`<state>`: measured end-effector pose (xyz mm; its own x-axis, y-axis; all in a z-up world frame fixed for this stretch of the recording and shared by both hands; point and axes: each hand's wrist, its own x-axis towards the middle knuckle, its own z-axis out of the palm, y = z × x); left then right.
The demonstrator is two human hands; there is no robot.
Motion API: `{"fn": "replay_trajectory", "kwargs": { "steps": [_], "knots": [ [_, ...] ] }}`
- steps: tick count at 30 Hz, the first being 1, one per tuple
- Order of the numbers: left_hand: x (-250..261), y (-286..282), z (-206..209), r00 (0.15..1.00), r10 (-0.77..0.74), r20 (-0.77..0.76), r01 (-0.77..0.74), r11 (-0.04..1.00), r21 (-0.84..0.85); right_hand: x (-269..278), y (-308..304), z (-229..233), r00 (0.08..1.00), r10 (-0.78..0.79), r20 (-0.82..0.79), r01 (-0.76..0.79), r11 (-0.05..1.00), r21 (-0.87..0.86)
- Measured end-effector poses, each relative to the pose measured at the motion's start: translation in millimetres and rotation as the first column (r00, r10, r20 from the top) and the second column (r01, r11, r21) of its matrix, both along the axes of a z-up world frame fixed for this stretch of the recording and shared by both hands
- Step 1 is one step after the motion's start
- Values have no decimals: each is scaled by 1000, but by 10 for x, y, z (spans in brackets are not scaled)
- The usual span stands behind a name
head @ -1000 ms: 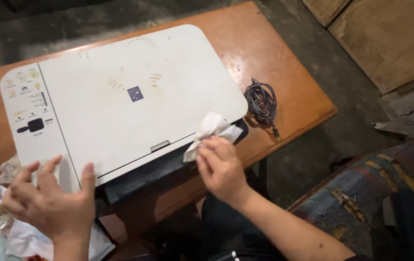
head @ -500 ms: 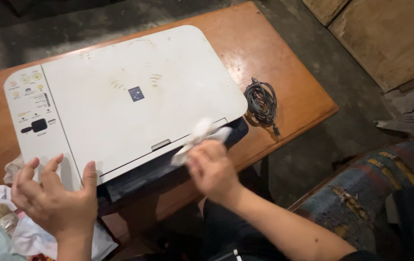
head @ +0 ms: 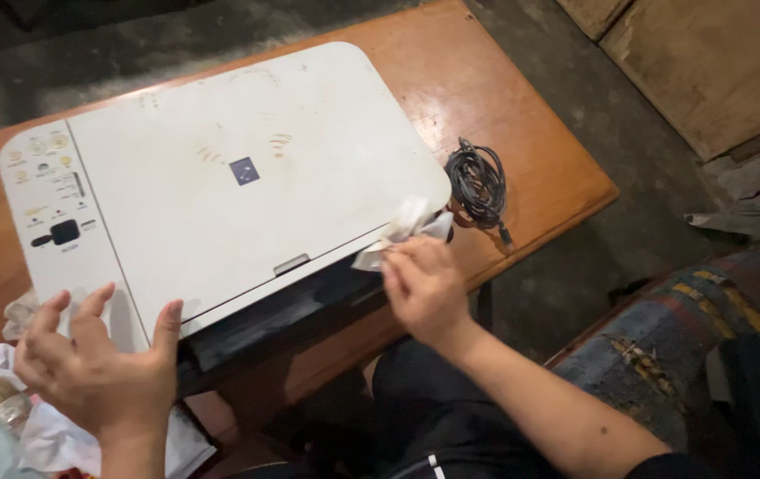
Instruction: The person takes a wipe from a package and cleans the interior paper path and exterior surfaces of a white printer. They wipe the rollers and internal guides, then the top and front panels, and finally the sides of the printer.
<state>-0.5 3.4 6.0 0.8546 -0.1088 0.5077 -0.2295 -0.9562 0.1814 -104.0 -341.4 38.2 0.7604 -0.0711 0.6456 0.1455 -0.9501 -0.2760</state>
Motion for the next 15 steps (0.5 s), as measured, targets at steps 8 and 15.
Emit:
{"fn": "replay_trajectory", "kwargs": {
  "steps": [8, 15],
  "knots": [
    [9, 71, -116, 999, 21, 34, -25, 993, 117, -8, 874, 47, 945, 313, -95, -306, 948, 83],
    [34, 113, -223, 999, -8, 32, 6, 998, 55, 5, 441, 8, 984, 151, -90, -151, 988, 9]
  ]
}}
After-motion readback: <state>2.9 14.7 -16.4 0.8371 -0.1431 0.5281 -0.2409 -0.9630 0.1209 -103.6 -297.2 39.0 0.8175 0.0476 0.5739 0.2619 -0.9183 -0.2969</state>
